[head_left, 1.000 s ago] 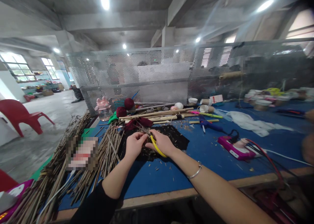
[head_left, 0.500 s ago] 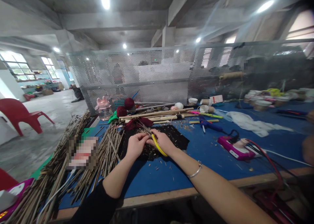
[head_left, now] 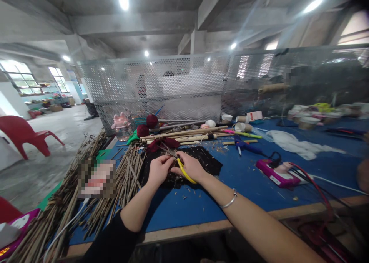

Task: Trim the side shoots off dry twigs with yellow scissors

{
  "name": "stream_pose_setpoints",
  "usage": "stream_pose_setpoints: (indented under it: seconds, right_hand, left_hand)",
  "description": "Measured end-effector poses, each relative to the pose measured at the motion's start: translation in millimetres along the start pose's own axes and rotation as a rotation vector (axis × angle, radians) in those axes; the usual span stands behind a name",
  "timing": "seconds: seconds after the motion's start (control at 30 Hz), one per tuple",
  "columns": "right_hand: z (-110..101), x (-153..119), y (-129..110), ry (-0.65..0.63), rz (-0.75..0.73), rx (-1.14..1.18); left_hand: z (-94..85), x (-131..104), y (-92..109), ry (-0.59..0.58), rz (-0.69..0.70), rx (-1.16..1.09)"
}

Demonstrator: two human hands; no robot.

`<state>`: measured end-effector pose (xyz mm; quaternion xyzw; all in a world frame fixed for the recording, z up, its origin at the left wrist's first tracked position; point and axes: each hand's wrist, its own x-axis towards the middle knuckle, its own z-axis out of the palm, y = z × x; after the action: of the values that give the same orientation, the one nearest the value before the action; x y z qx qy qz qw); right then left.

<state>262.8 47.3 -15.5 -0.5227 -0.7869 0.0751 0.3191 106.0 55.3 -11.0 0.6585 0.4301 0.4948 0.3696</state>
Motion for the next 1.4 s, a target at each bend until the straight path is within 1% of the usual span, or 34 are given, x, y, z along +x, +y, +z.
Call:
stream_pose_setpoints:
  seconds: [0.17,0.27,0.37,0.47,0.67,0.77,0.87,1.0,1.13,1.4]
  right_hand:
    - [3,0,1,0.017,-0.014,0.018]
    - [4,0,2,0.019,-0.029,0.058]
    - [4,1,1,0.006,-0.063,0.111]
    - [4,1,0,0.008,-0.086,0.139]
    - [3,2,-1,-0.005,-0.040,0.154]
    - [2,1,0,-0.022,-0.018,0.129]
    - [1,0,1,-0.015,0.016,0.029]
    - [0,-1,1,-0.008,-0.014,-0.033]
    - [0,-1,0,-0.011,-0.017,-0.024]
    - [2,1,-2,0.023,0.009,0.015]
  left_hand:
    - [1.6,-1,2,-0.018,-0.012,-0.009]
    - [2.9,-2,2,-0.032,-0.047,-0.042]
    - [3.5,-2,2,-0.025,-0.076,-0.071]
    - [3.3,-2,3,-0.018,-0.068,-0.080]
    - [2.5,-3,5,-0.004,-0.116,-0.137]
    - [2.7,-2,4,-0.010,-0.127,-0.155]
    - [2.6,-2,3,-0.016,-0.099,-0.156]
    - [2.1,-1,0,-0.028,-0.054,-0.134]
    - [2.7,1,-3,-0.038,-0.099,-0.139]
    - [5.6,1,-7,-0.067,-0.162,-0.144]
